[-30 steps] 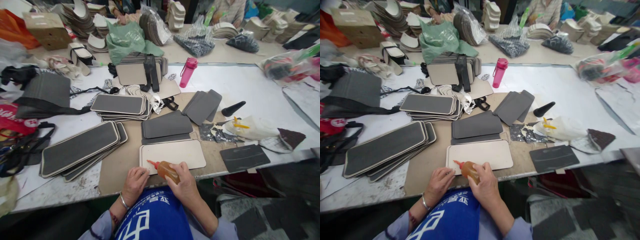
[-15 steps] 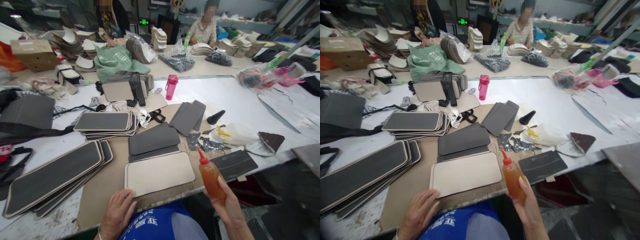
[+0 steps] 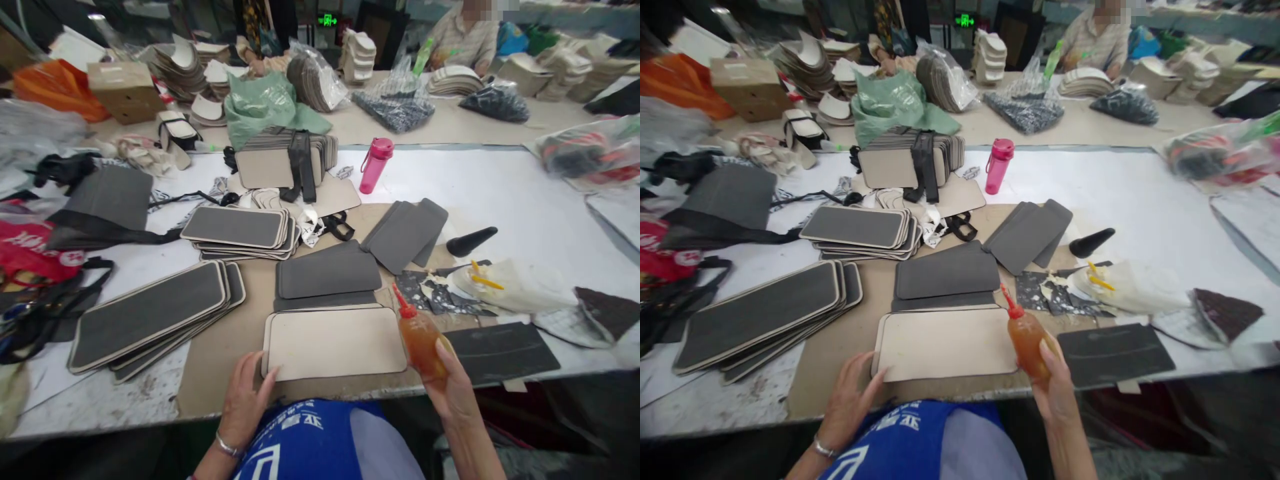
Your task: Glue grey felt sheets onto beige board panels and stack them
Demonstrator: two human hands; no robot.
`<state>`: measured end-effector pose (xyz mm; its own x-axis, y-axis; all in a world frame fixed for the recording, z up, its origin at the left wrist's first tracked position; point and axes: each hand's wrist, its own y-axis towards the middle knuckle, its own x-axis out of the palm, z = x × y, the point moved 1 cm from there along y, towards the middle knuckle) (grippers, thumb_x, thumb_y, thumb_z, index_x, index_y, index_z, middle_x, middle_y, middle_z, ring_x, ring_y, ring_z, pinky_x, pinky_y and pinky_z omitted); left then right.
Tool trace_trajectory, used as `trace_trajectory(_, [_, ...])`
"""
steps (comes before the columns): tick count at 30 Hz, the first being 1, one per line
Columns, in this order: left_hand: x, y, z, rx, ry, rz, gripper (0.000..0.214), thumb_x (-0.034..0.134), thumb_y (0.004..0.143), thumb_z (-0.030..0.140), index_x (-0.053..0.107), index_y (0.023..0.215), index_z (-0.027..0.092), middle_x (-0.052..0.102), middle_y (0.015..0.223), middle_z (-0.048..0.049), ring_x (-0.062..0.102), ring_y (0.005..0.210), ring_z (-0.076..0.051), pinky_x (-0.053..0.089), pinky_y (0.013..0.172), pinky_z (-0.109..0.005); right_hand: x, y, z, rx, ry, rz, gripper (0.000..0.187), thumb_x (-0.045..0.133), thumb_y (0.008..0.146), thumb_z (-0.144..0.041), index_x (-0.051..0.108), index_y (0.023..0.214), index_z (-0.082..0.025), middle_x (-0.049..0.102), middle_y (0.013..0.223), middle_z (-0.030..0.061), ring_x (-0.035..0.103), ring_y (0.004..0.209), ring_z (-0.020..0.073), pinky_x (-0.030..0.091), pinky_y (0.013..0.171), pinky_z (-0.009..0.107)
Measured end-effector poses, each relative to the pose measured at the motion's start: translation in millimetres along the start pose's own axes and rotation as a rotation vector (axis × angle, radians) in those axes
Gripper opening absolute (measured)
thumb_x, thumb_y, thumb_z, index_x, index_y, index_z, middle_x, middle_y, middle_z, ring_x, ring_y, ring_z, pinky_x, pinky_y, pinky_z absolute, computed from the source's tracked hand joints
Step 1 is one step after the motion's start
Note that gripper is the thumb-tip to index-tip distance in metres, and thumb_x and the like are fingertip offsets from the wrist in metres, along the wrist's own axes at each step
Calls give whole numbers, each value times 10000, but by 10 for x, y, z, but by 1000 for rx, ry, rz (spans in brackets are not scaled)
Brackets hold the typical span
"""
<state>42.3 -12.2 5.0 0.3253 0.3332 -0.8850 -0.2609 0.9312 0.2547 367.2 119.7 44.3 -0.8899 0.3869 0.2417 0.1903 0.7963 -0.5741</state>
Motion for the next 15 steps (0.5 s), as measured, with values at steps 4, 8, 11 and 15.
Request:
trace_trajectory(4, [90,-62,-41,32,33,-61,416,420,841,462,498,1114,158,553,990,-121,542,926,-245,488,789,-413,-138,358,24,-19,124,63,351,678,635,-401,597,935,-236,654,870,-13,615,741,151,517,573,265])
trace_trajectory(8, [114,-73,-36,56,87,-42,420,399,842,480,522,1097,169,554,987,-129,530,895,-256,472,756,-421,-213,609,48,-36,80,-48,344,667,648,-445,592,915,-241,662,889,-5,616,843,173,519,697,323])
trace_trajectory(11, [100,-49,30,10,134,-28,395,382,846,479,556,1011,165,563,927,-127,524,856,-261,453,722,-418,-210,690,15,-28,49,-153,343,687,644,-390,579,934,-241,651,937,-5,604,889,167,497,776,338])
trace_trajectory(15, [101,-16,125,-86,171,5,397,358,844,502,565,865,164,564,832,-113,517,832,-267,425,703,-409,-164,811,-88,-105,-72,-225,427,739,580,-298,530,946,-231,622,966,-14,598,865,144,473,811,325])
